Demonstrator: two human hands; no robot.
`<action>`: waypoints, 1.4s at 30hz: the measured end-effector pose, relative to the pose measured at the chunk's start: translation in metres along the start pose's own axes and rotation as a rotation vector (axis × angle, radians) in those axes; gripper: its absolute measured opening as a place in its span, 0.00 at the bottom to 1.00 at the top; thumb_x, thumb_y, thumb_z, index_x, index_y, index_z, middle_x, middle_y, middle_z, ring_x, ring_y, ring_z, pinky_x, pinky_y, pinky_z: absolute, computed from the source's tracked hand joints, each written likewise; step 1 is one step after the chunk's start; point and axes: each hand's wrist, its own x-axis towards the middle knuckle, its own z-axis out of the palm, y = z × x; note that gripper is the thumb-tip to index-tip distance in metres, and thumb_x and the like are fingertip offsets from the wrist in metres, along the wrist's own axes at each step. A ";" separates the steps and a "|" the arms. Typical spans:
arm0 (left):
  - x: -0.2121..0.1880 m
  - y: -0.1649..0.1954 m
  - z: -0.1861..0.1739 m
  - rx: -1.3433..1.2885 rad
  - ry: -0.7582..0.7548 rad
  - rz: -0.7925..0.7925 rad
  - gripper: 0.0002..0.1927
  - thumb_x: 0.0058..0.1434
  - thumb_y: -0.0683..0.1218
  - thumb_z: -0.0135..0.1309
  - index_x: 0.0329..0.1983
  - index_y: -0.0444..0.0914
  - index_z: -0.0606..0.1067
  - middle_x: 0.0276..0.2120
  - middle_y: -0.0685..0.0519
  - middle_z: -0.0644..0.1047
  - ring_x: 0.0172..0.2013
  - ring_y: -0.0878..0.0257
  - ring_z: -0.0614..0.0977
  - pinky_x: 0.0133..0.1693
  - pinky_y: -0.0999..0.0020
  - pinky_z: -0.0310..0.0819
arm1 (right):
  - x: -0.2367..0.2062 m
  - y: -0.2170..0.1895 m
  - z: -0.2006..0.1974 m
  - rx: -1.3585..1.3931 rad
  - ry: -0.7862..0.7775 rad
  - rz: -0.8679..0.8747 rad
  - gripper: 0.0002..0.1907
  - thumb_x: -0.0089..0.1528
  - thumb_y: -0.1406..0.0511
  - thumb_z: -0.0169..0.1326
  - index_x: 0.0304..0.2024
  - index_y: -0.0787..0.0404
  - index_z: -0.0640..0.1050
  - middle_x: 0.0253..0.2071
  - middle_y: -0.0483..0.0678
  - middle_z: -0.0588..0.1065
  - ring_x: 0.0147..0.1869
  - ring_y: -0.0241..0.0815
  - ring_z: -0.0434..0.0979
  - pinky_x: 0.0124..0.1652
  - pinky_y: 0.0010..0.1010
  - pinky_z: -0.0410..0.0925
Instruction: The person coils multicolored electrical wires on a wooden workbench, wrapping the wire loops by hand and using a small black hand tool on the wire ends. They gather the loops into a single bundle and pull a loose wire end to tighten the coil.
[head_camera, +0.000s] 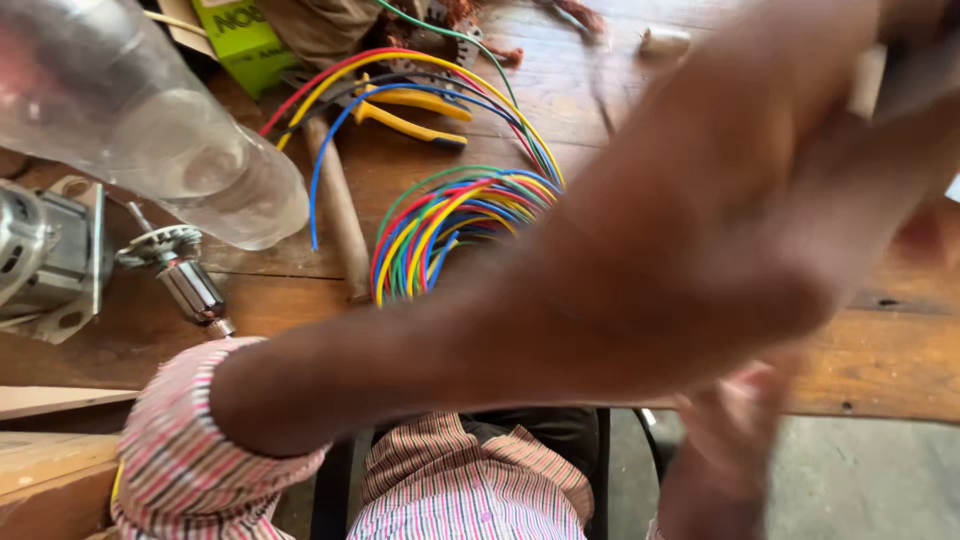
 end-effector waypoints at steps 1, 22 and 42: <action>-0.002 -0.007 0.008 0.035 0.004 0.017 0.16 0.74 0.42 0.49 0.63 0.37 0.63 0.40 0.46 0.80 0.40 0.56 0.83 0.41 0.63 0.77 | 0.003 -0.007 0.000 -0.020 0.036 -0.060 0.24 0.71 0.64 0.58 0.67 0.60 0.67 0.67 0.49 0.67 0.68 0.39 0.69 0.66 0.34 0.67; -0.078 -0.131 -0.121 1.024 -0.095 -0.766 0.25 0.56 0.51 0.56 0.57 0.42 0.76 0.52 0.43 0.80 0.56 0.46 0.78 0.59 0.48 0.69 | 0.003 0.022 -0.098 0.730 0.248 -0.033 0.08 0.75 0.63 0.43 0.43 0.59 0.65 0.19 0.40 0.59 0.17 0.30 0.49 0.19 0.23 0.46; -0.053 -0.067 -0.095 -0.102 0.156 -0.708 0.19 0.62 0.44 0.56 0.56 0.35 0.72 0.35 0.53 0.80 0.26 0.71 0.77 0.19 0.78 0.67 | 0.009 -0.038 0.051 -0.308 -0.643 0.177 0.17 0.65 0.61 0.54 0.53 0.63 0.82 0.22 0.53 0.75 0.23 0.43 0.76 0.25 0.33 0.71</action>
